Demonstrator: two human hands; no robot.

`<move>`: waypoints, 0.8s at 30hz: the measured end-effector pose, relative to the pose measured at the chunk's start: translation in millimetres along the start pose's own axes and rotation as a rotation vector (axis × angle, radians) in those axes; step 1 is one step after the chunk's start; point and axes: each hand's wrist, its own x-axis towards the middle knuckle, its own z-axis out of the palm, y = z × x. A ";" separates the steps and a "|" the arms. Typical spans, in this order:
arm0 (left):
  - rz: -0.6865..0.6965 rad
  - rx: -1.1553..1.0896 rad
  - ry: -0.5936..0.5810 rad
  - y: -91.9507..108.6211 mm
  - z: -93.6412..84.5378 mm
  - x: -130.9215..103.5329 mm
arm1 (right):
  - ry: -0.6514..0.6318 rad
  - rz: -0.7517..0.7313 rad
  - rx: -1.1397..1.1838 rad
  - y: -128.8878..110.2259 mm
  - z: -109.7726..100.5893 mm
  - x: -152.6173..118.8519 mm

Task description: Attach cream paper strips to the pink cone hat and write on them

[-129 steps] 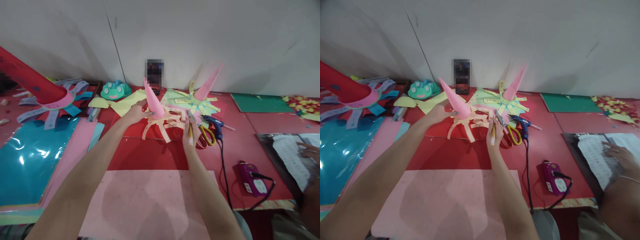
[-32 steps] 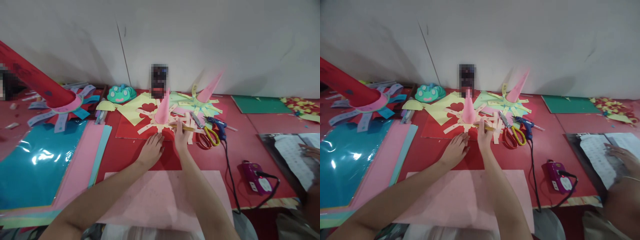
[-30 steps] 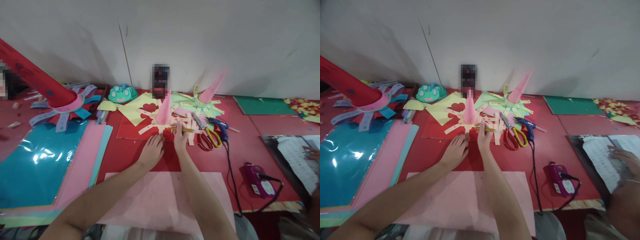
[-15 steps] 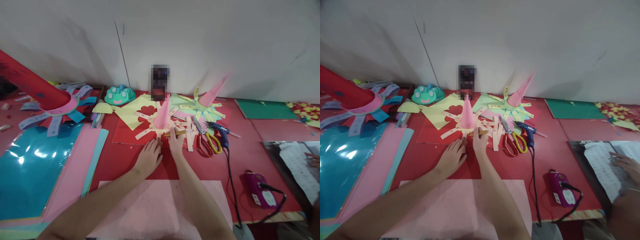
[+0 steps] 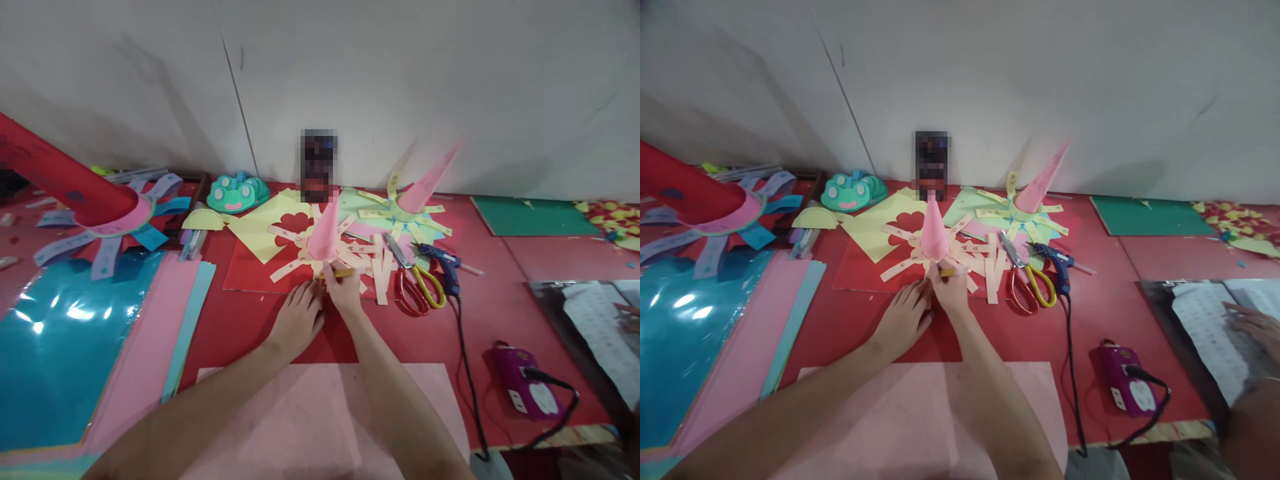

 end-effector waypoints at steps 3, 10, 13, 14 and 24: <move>-0.009 -0.008 -0.010 -0.5 0.8 -0.1 | -0.051 -0.038 0.001 -3.0 0.2 -1.2; -0.001 0.016 0.002 -0.5 0.7 0.1 | -0.003 0.022 0.031 1.1 -1.5 0.0; -0.002 0.025 -0.004 -0.2 0.8 0.2 | -0.007 0.030 0.042 1.5 -1.3 -0.3; -0.003 0.025 -0.005 -0.2 1.0 0.1 | -0.009 0.029 0.042 1.4 -1.2 -0.5; -0.014 -0.011 0.001 0.0 0.9 -0.4 | 0.000 0.037 0.063 1.4 -1.5 0.0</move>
